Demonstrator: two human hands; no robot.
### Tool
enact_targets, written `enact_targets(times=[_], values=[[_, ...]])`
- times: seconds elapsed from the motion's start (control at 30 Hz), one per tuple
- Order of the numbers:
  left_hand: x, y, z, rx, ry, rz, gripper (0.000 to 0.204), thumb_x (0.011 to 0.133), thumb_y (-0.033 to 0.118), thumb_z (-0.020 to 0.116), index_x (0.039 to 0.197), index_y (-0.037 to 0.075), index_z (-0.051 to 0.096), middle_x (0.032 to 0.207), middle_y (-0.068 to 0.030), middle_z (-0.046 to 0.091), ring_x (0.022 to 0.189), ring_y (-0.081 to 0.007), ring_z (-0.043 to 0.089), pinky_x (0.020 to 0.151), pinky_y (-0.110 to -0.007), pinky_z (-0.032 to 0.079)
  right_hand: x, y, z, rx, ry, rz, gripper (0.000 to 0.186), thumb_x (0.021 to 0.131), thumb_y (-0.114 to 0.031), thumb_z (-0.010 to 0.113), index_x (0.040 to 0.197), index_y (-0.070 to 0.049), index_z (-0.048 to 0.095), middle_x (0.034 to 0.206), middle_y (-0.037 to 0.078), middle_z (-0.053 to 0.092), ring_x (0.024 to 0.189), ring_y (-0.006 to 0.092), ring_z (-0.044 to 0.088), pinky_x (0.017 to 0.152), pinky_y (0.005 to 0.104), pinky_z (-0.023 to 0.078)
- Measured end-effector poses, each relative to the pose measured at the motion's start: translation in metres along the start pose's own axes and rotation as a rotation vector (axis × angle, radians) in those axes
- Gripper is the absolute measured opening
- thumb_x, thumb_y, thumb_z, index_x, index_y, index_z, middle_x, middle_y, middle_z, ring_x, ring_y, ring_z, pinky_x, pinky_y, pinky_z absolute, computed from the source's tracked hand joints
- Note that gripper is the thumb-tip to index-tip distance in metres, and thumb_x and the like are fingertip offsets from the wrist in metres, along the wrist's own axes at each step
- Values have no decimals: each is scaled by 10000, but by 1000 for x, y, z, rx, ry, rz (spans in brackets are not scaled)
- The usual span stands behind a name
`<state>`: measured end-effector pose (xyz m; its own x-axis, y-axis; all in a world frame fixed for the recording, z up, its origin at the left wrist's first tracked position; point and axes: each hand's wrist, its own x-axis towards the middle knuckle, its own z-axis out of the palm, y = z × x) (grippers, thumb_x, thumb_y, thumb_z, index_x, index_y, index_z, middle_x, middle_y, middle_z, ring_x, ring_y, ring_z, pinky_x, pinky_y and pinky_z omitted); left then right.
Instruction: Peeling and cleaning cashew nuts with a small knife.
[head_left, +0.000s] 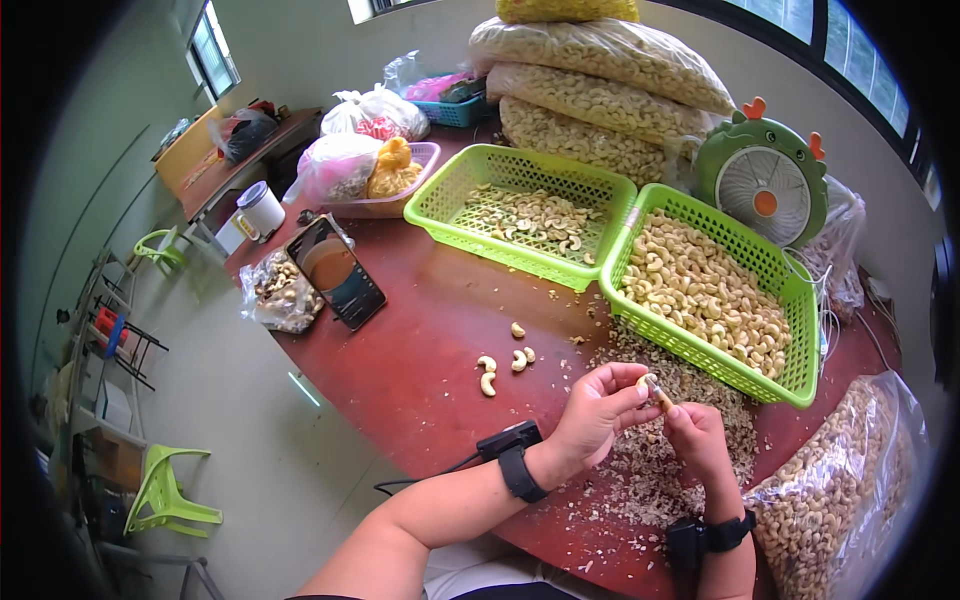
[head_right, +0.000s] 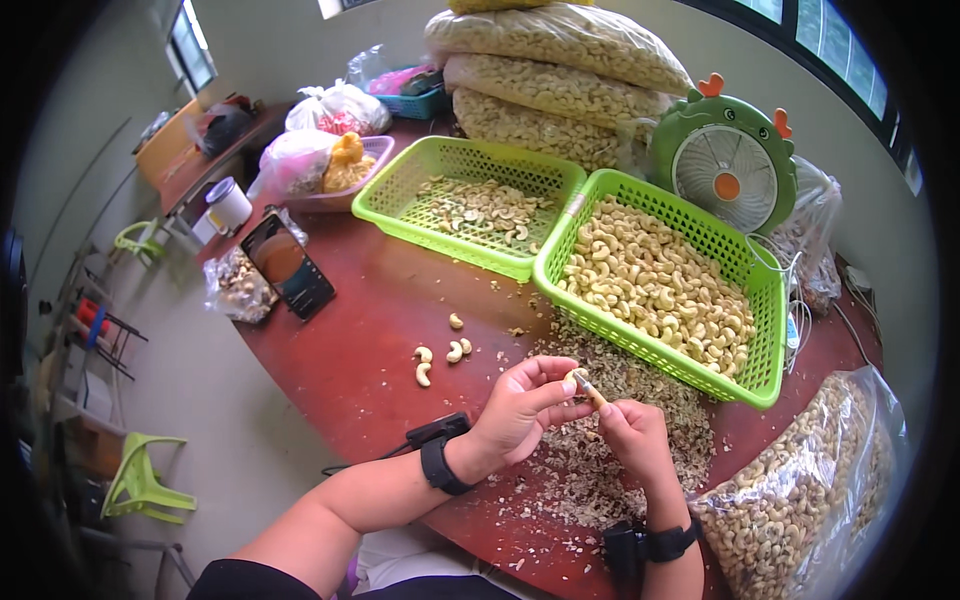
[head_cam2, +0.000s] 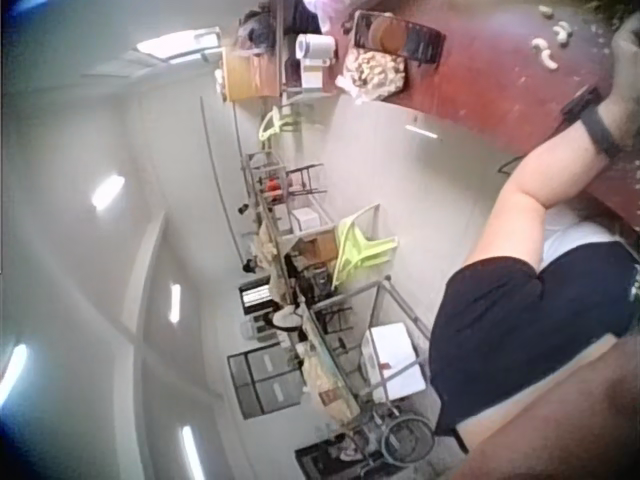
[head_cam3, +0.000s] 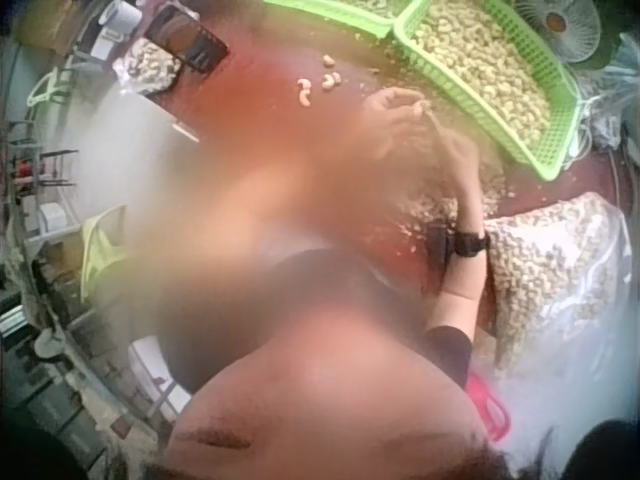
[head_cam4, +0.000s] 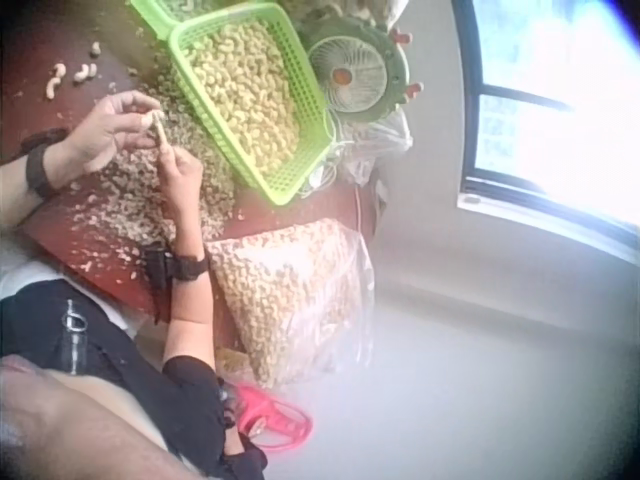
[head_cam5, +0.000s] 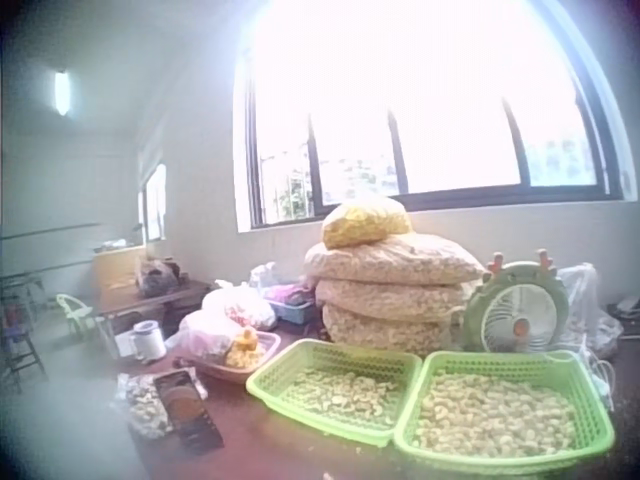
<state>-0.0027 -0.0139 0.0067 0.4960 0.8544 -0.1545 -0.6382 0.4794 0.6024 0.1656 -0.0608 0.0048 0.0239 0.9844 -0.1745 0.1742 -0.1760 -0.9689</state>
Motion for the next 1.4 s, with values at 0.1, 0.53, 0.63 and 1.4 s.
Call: enact_targets(times=[0.1,0.53,0.63,1.4], values=[[-1,4,0,8,-17,-15,201,794,-15,528,992,-10,489,936,-83,541,863,-169,562,768,-355,519,-1,-1,2,-19,-17,5,300,833,-224,519,606,-27,539,484,-49,429,432,27,362,393,195,268],[1,-5,1,49,2,55,195,798,-6,526,984,-1,466,907,-88,541,861,-171,561,793,-356,507,0,-4,0,-113,62,-22,306,826,-235,528,609,-20,546,488,-40,439,446,36,374,403,206,279],[1,-4,-1,13,28,16,195,799,9,535,985,3,477,903,-81,546,845,-159,560,778,-338,501,0,-1,0,-62,40,11,308,828,-232,525,607,-19,544,486,-37,441,446,34,376,401,204,279],[4,3,1,67,-44,-52,244,790,-14,534,1031,18,525,954,-126,575,911,-218,561,816,-409,486,-6,-13,-4,-163,-12,-30,342,827,-265,526,609,-1,528,491,-12,419,468,47,358,422,242,297]])
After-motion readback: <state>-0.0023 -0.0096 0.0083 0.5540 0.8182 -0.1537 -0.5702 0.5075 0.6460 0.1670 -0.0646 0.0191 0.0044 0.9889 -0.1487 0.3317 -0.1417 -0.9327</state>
